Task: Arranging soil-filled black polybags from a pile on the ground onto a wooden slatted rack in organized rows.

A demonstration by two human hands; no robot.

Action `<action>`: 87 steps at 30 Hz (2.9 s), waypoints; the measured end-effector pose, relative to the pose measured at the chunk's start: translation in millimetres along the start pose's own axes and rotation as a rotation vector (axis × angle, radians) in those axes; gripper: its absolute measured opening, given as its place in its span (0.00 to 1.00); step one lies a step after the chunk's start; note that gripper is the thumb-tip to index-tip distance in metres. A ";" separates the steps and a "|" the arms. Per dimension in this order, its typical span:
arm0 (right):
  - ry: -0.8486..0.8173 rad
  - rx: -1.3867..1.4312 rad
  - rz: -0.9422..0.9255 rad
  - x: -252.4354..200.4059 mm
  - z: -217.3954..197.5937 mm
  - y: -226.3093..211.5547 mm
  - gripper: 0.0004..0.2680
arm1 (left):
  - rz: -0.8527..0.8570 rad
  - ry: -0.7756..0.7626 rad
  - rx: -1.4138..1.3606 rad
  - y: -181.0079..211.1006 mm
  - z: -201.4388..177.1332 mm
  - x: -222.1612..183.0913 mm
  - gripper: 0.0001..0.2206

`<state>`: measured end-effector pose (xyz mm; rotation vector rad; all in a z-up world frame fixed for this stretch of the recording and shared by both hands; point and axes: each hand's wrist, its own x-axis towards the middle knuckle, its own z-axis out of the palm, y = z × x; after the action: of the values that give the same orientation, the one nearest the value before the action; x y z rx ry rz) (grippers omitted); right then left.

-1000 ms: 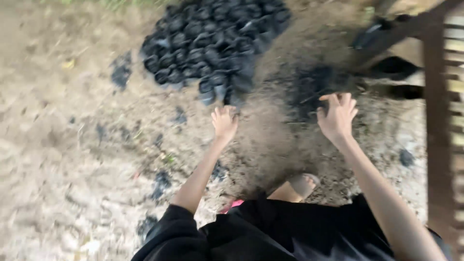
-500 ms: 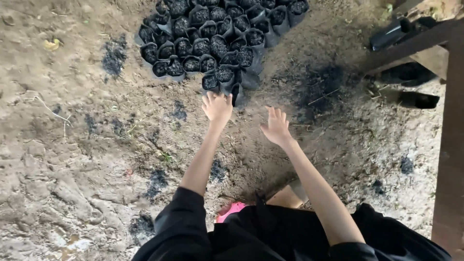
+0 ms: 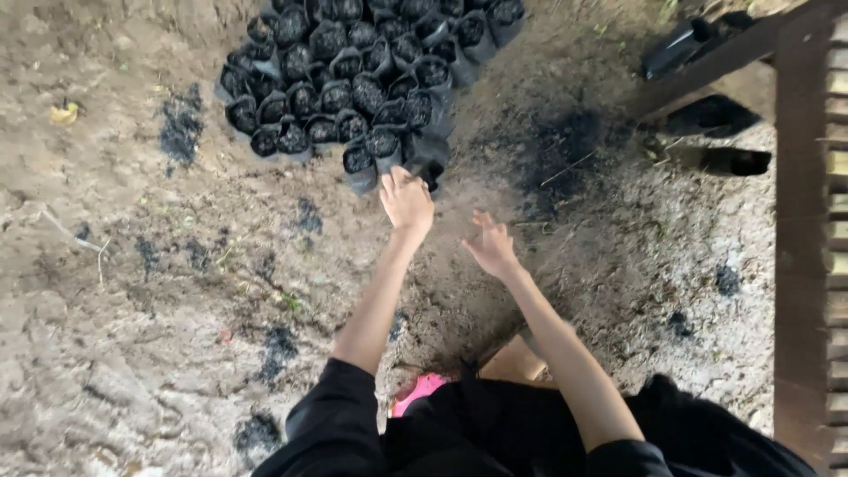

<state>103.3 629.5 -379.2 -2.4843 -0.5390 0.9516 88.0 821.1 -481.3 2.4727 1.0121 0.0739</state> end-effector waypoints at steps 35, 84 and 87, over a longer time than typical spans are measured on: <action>0.874 0.847 -0.379 -250.4 -237.4 115.4 0.22 | 0.865 -0.409 -0.988 321.4 -213.6 -213.8 0.16; 1.942 0.353 0.828 -985.8 -28.7 408.6 0.20 | 2.322 -0.876 -0.756 584.6 -78.8 -1021.3 0.22; 2.029 0.370 0.985 -994.0 5.1 458.8 0.29 | 2.406 -0.821 -0.633 583.6 -64.2 -1050.3 0.26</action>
<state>-493.4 -241.7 -90.2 -1.8942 1.3442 -1.2808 -310.4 -224.9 -39.8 1.3232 -2.0132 0.0685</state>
